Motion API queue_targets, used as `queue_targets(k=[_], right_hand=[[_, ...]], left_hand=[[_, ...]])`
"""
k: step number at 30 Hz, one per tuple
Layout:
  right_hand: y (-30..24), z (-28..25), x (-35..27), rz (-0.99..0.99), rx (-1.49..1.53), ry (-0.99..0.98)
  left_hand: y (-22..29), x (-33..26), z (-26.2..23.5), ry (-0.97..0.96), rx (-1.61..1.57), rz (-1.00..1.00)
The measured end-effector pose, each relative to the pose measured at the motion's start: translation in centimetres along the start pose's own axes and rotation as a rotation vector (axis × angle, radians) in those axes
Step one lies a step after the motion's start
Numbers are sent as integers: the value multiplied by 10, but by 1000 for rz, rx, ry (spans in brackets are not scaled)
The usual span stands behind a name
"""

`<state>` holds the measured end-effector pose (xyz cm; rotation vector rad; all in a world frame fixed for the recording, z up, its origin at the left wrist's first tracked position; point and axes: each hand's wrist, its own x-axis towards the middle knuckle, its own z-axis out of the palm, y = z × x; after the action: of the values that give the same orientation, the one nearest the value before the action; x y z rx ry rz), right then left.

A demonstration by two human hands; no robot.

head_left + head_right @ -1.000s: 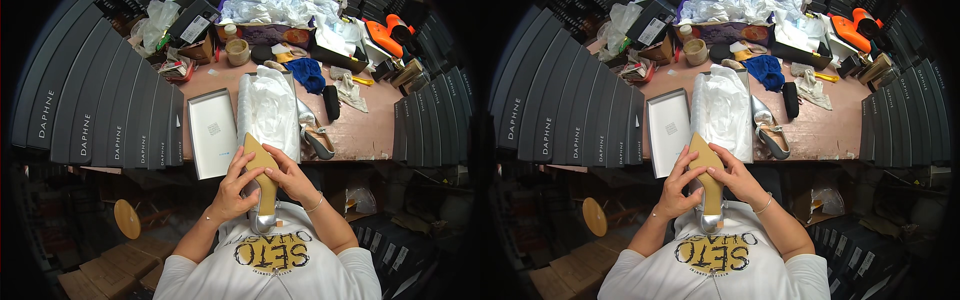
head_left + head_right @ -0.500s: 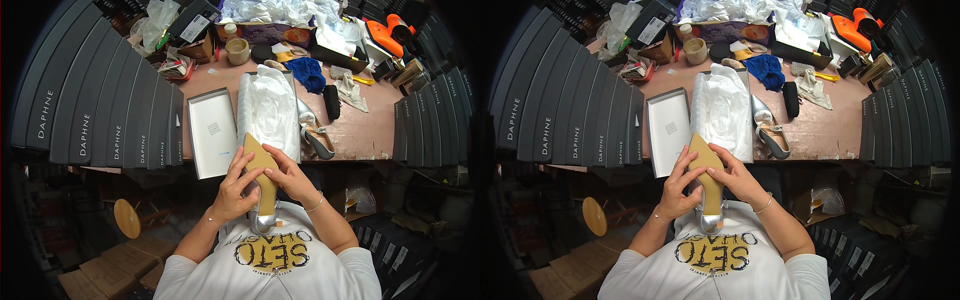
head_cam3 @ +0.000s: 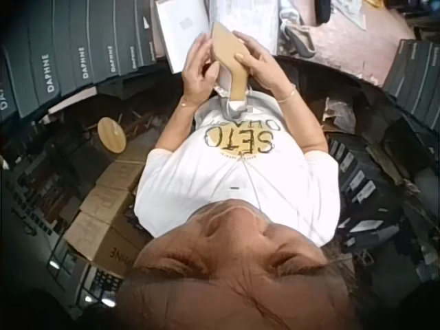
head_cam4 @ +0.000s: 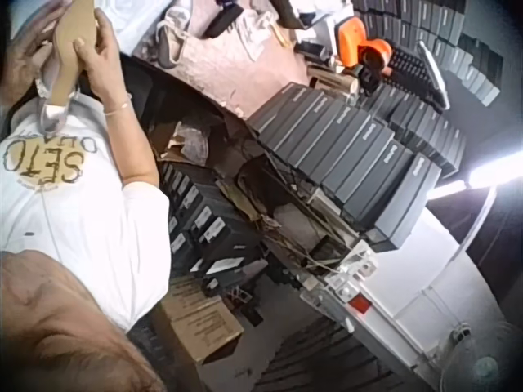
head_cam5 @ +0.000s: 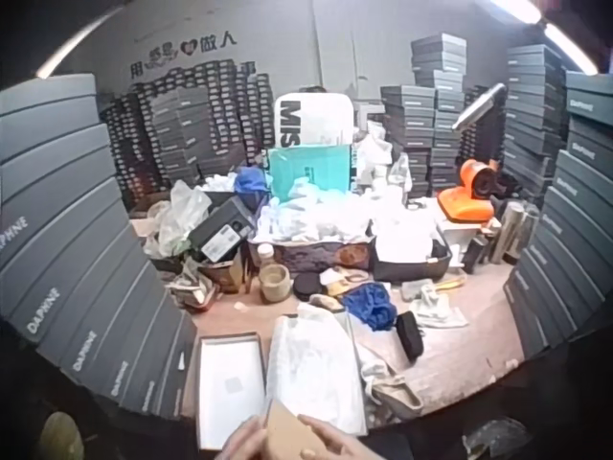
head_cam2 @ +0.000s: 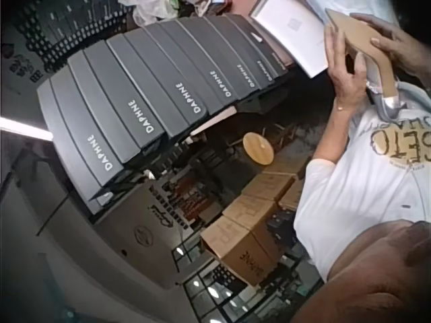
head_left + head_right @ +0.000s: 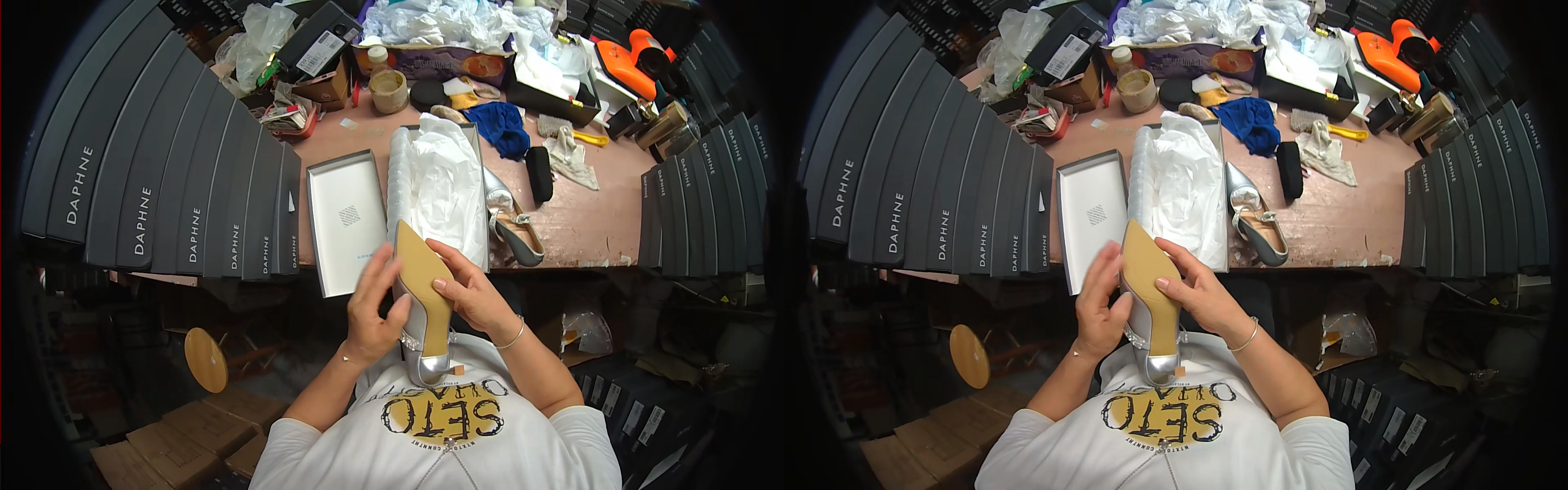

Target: The person is inspecting and packaging a pair of silver high-heeled shoes into a box, including using a heat gun and a small tool for adjustments.

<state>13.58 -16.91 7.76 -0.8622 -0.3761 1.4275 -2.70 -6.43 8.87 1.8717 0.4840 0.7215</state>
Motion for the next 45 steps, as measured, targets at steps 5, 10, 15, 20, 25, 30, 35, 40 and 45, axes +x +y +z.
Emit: queue_targets(k=[5,10,15,20,25,30,35,40,45], right_hand=[[4,-9,5,-48,303,-62],[3,-4,7,12,-169,58],[-23,-4,-16,-264,-861,187],[-36,25,-33,-279,-1070,100],[-22,27,-32,-332,-1112,175],[-19,27,-32,-353,-1136,197],[-19,29,-33,-365,-1168,208],[-8,26,-28,-440,-1144,227],[-3,29,-25,-468,-1086,246]], left_hand=[[-8,-11,16,36,-926,-516],[1,-31,36,-120,-1297,-792],[-18,-44,39,8,-1102,-836],[-21,-47,43,55,-967,-730],[-24,-49,47,41,-705,-520],[-16,-47,44,71,-536,-417],[-13,-48,42,79,-431,-386],[-8,-49,43,114,-387,-351],[-6,-51,44,146,-338,-314]])
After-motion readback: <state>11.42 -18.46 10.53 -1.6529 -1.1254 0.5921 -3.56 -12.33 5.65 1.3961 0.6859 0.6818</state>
